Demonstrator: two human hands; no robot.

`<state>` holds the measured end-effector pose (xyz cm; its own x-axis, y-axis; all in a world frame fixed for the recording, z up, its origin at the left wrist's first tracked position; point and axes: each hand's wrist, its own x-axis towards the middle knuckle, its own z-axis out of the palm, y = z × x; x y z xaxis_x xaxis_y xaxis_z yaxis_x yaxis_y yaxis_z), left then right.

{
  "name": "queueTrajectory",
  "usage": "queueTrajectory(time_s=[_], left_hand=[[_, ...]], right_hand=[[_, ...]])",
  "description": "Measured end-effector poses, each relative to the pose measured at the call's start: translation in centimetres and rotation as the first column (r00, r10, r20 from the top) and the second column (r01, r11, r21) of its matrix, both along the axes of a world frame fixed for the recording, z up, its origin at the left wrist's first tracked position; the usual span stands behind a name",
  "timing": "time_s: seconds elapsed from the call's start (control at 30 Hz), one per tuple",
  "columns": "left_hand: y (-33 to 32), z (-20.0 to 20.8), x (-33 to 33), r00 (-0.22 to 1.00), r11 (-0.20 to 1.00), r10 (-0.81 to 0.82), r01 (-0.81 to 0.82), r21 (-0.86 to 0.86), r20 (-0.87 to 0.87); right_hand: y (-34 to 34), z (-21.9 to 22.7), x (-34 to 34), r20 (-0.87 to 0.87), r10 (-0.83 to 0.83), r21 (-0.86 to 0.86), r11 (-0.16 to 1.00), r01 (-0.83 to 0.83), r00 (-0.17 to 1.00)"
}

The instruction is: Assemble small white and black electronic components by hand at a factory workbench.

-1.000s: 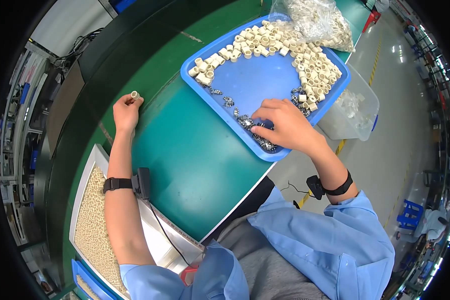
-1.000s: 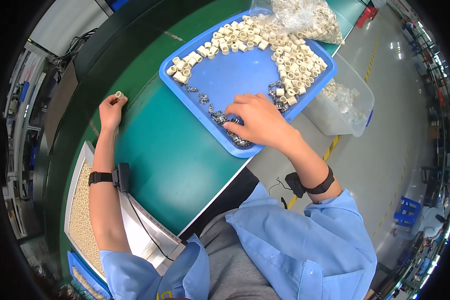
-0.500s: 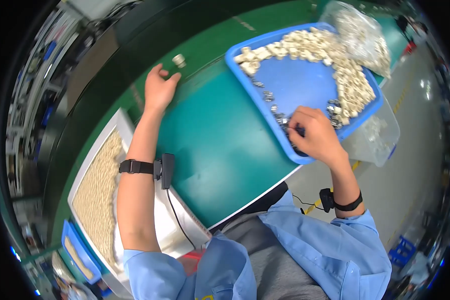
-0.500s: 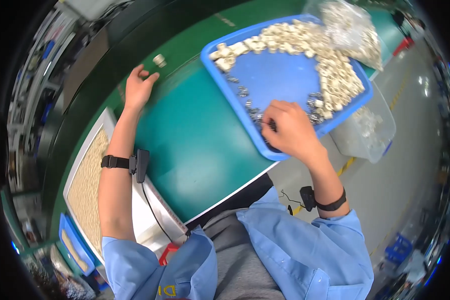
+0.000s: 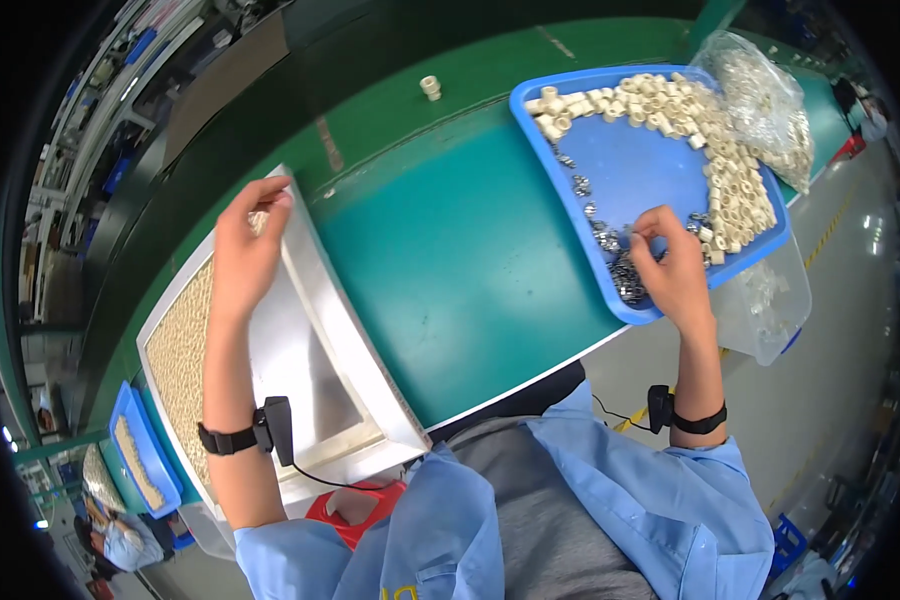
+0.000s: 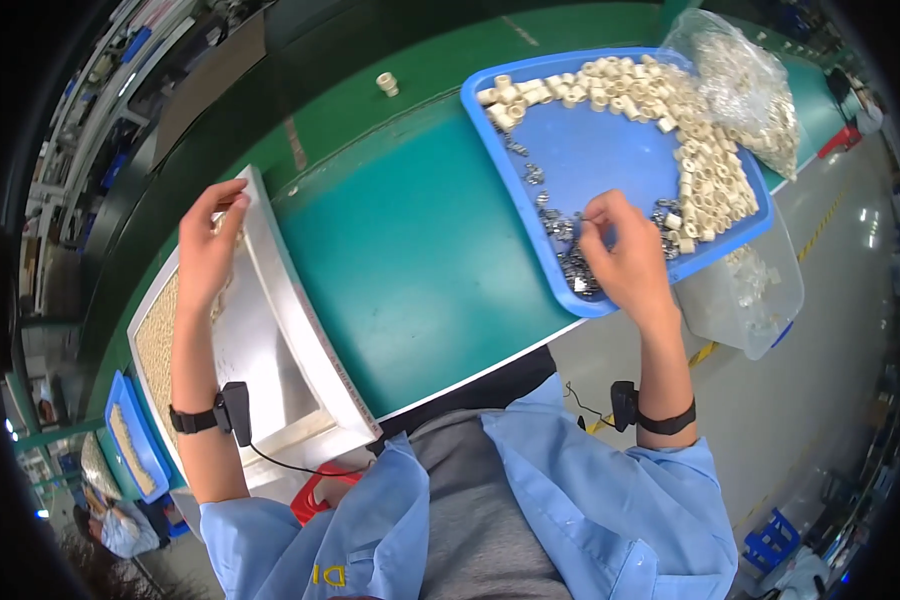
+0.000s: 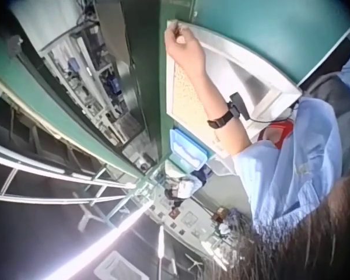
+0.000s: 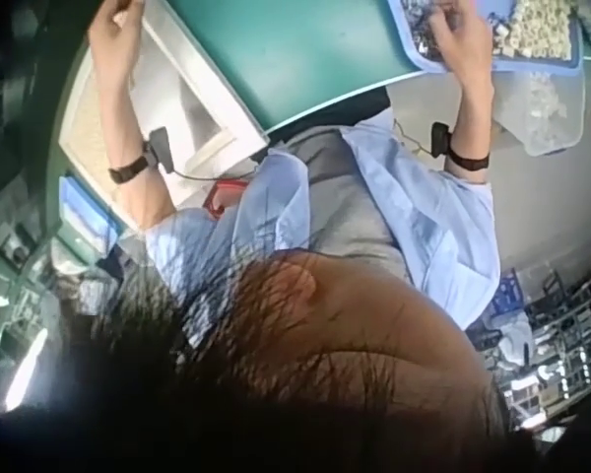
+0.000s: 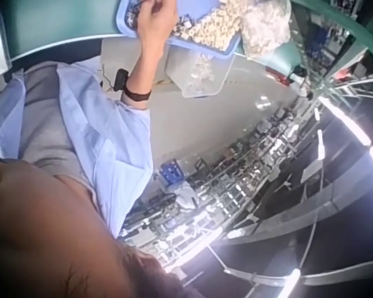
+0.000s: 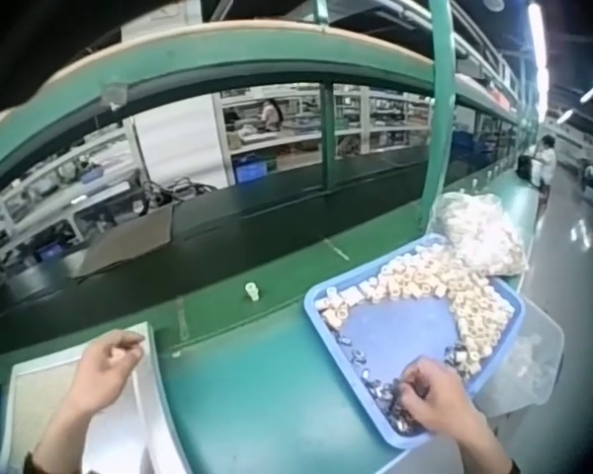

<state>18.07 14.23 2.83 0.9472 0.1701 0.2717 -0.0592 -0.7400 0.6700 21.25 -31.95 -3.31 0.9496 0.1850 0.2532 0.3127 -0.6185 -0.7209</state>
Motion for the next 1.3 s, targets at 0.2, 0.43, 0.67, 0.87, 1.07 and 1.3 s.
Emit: queueTrajectory(time_s=[0.2, 0.43, 0.67, 0.87, 1.07, 1.3], left_hand=[[6.4, 1.2, -8.6, 0.998, 0.869, 0.068, -0.052, 0.492, -0.015], [5.1, -3.0, -10.0, 0.963, 0.695, 0.267, -0.218, 0.685, 0.036], [4.9, -4.1, -8.8, 0.953, 0.664, 0.295, -0.26, 0.701, 0.074], [5.7, -4.6, -9.1, 0.97, 0.775, 0.193, -0.241, 0.585, 0.145], [2.5, -2.5, -12.6, 0.958, 0.919, 0.286, -0.271, 0.285, -0.01], [-9.0, -4.8, -13.1, 0.983, 0.943, 0.001, 0.061, -0.329, 0.185]], right_hand=[[-0.7, 0.1, 0.8, 0.078, 0.144, -0.107, 0.985, -0.135, 0.987], [-0.4, -1.0, 0.5, -0.006, 0.023, 0.04, 0.999, -0.023, 1.0], [-0.8, -1.3, 0.2, 0.045, 0.004, 0.049, 0.999, -0.006, 0.999], [-2.0, -1.3, -0.3, 0.035, 0.028, 0.07, 0.997, -0.031, 0.999], [-0.5, 1.0, -0.7, -0.196, 0.319, 0.65, 0.75, -0.12, 0.927], [2.0, 1.7, -2.4, -0.138, 0.524, 0.749, 0.61, -0.258, 0.84]])
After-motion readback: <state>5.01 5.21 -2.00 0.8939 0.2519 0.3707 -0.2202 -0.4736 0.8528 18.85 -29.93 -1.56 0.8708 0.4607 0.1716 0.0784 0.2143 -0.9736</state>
